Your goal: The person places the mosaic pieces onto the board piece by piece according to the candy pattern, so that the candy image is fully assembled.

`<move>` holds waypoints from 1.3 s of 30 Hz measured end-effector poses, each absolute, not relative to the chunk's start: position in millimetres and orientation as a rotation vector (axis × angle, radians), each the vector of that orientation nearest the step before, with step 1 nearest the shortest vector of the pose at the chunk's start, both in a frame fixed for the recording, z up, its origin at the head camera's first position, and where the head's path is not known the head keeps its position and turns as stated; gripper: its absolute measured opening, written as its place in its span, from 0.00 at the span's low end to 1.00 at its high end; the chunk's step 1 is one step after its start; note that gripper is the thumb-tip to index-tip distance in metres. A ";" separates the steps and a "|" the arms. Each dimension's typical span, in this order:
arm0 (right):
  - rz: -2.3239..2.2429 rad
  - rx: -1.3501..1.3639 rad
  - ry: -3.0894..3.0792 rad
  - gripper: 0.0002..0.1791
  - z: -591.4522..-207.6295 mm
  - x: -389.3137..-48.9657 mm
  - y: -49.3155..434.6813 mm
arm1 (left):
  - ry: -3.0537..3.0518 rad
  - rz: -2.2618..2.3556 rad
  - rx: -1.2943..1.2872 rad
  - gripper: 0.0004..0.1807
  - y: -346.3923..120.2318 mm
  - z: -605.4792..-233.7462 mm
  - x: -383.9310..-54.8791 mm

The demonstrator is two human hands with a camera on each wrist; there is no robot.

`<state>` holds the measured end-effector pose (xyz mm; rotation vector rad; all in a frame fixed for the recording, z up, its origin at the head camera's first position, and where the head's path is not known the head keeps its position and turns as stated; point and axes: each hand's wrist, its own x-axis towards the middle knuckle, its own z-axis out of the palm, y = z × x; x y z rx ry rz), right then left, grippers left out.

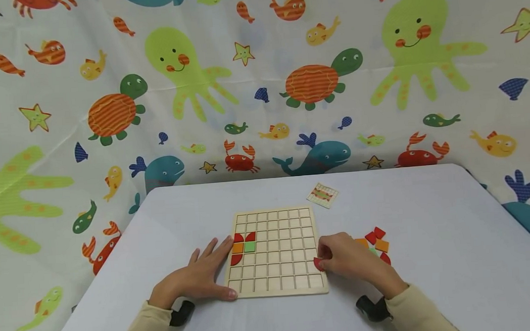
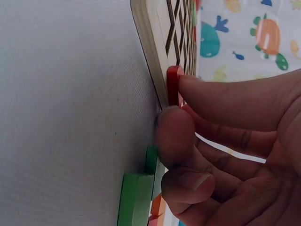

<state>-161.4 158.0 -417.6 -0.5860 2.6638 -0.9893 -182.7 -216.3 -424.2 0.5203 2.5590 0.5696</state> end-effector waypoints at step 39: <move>-1.116 -0.821 2.593 0.08 -424.0 -192.9 76.0 | 2.549 0.565 0.524 0.70 -219.7 -426.0 -184.1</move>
